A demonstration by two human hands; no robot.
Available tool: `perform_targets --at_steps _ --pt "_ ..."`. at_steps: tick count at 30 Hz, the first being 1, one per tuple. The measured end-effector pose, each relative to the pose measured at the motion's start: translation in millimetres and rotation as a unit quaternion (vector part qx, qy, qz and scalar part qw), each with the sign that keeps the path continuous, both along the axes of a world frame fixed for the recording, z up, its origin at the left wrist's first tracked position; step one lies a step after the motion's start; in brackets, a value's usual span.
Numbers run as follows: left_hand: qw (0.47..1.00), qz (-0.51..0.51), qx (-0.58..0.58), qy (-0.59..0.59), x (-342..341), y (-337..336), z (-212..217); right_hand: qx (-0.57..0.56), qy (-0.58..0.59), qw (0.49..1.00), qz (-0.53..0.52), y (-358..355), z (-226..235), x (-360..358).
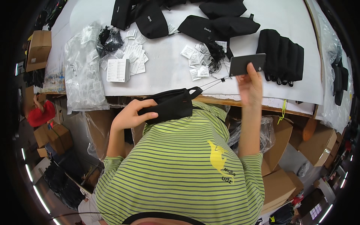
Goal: Assembling small black fabric pouches by inserting a card and silica gel packet into each one.
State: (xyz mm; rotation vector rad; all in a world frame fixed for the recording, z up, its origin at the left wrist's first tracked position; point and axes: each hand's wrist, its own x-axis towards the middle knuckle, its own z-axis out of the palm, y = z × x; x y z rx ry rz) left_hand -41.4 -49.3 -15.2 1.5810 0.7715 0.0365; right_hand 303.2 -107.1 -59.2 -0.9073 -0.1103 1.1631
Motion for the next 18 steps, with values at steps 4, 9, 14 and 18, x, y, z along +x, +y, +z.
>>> perform_targets --at_steps 4,9,14,18 --pt "0.999 -0.025 0.041 -0.024 13 0 8 -0.034 0.256 0.966 -0.020 44 2 -59" --pt "0.997 -0.051 0.053 -0.017 13 1 11 0.006 0.128 0.992 0.010 55 -2 -85" --pt "0.991 -0.034 0.129 -0.001 10 6 11 -0.041 -0.270 0.955 -0.116 65 5 -58" --pt "0.961 -0.031 0.273 -0.002 26 13 12 -0.016 -0.494 0.860 0.127 46 35 -50"
